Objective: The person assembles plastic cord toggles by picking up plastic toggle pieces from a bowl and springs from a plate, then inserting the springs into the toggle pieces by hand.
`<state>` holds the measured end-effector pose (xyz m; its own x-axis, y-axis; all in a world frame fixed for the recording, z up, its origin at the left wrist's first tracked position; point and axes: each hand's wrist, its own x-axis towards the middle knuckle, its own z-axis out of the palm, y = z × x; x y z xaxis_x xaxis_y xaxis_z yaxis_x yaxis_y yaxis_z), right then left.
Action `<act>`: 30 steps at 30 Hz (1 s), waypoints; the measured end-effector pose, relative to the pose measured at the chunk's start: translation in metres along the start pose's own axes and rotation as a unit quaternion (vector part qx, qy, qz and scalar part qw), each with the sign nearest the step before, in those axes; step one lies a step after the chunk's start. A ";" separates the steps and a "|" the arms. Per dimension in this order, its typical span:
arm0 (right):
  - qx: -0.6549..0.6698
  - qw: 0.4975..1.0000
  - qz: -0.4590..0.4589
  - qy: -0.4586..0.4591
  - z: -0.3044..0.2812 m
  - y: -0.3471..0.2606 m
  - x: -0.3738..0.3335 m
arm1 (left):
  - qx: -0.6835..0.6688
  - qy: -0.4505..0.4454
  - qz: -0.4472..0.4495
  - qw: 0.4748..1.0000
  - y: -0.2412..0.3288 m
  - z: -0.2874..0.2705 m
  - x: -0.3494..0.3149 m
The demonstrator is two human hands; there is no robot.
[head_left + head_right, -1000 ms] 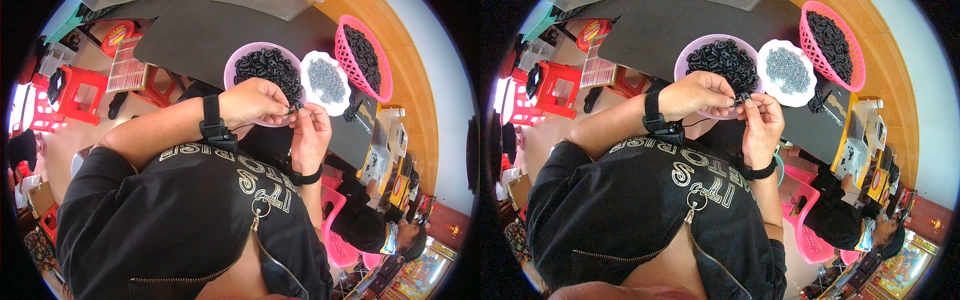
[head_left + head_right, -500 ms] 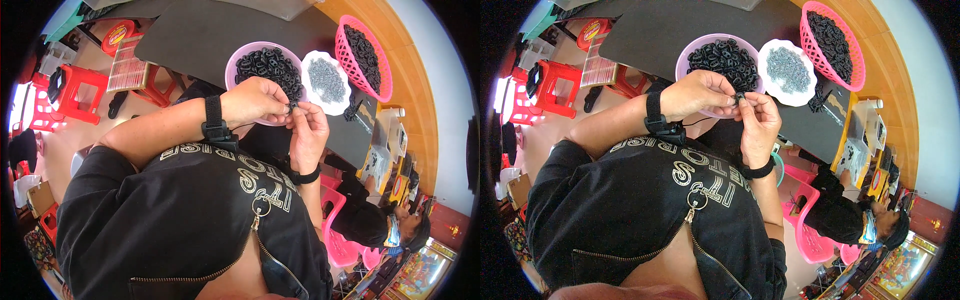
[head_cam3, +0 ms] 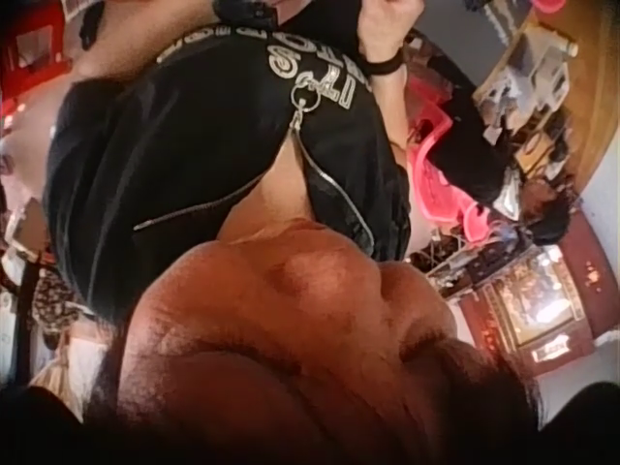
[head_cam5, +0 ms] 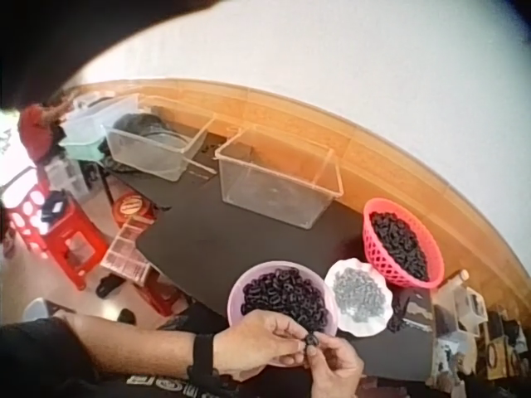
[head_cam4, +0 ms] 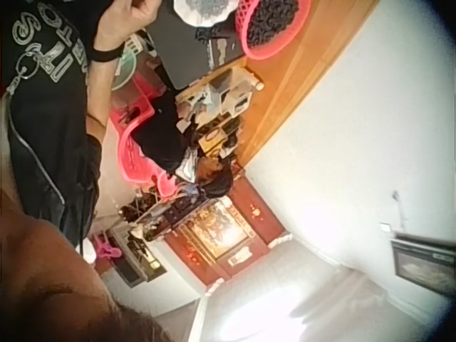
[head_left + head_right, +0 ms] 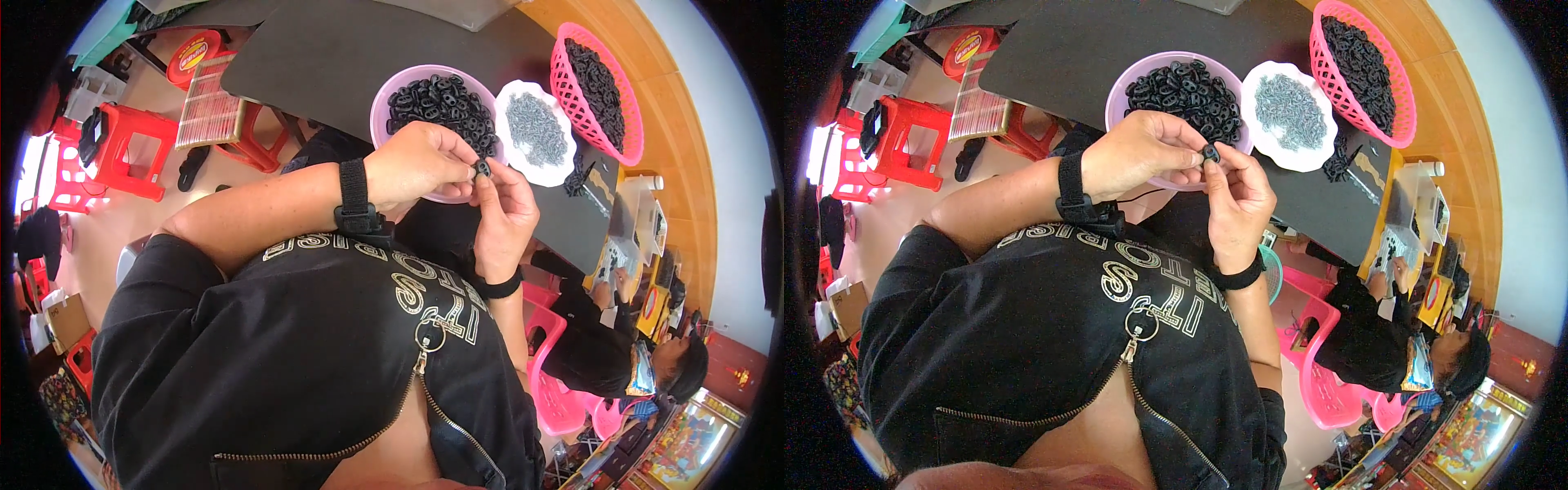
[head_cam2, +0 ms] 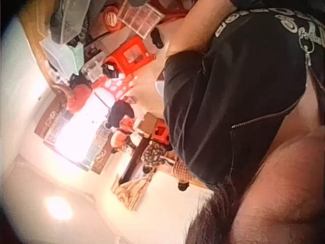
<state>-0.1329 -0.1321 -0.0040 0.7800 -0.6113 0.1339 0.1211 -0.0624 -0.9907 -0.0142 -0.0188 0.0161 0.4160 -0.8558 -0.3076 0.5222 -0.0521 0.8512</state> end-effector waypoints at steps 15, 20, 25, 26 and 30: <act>-0.138 0.983 -0.118 -0.003 0.002 0.010 -0.002 | 0.100 0.023 0.098 0.990 -0.007 0.004 0.000; -0.165 0.976 -0.144 0.002 0.003 0.007 -0.003 | 0.040 0.001 0.064 0.997 -0.006 0.004 0.001; -0.212 0.962 -0.171 0.018 0.005 0.005 -0.003 | 0.056 -0.004 0.031 0.998 -0.002 0.004 -0.003; -0.240 0.952 -0.188 0.020 0.005 0.003 -0.004 | 0.055 -0.003 0.031 0.998 -0.003 0.003 -0.002; -0.280 0.934 -0.221 0.016 0.002 -0.001 -0.004 | 0.066 0.000 0.020 0.998 -0.003 0.004 -0.003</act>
<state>-0.1347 -0.1279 -0.0035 0.7094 -0.4512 0.5414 0.0791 -0.7123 -0.6974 -0.0198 -0.0181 0.0161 0.4351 -0.8584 -0.2717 0.4023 -0.0846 0.9116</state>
